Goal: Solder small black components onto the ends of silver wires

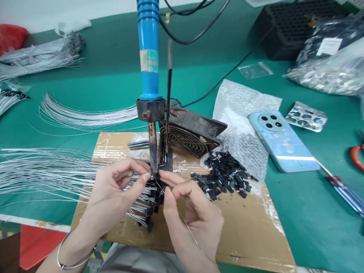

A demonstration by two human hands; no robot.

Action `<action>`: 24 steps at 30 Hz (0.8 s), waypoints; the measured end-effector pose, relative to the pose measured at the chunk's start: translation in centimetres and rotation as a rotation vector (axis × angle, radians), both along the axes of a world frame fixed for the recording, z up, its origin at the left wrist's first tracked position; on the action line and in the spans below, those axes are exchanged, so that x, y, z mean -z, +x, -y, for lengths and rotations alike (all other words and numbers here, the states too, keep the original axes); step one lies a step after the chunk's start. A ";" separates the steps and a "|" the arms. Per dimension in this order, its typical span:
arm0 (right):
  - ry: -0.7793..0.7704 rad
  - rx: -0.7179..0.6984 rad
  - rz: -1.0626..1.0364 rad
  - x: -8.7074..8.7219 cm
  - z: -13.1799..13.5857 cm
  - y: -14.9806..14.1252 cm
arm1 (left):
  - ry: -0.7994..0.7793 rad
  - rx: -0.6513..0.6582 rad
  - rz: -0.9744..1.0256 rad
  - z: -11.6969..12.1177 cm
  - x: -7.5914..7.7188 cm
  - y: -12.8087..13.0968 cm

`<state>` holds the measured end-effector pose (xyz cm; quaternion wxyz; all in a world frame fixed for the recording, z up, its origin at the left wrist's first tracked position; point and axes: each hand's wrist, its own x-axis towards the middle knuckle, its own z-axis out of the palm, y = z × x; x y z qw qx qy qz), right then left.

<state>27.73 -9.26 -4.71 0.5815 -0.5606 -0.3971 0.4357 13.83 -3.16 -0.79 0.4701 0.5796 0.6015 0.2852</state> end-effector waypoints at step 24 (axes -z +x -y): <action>0.026 0.039 0.000 0.0 0.1 -0.4 | 0.010 0.005 -0.001 0.2 0.0 0.0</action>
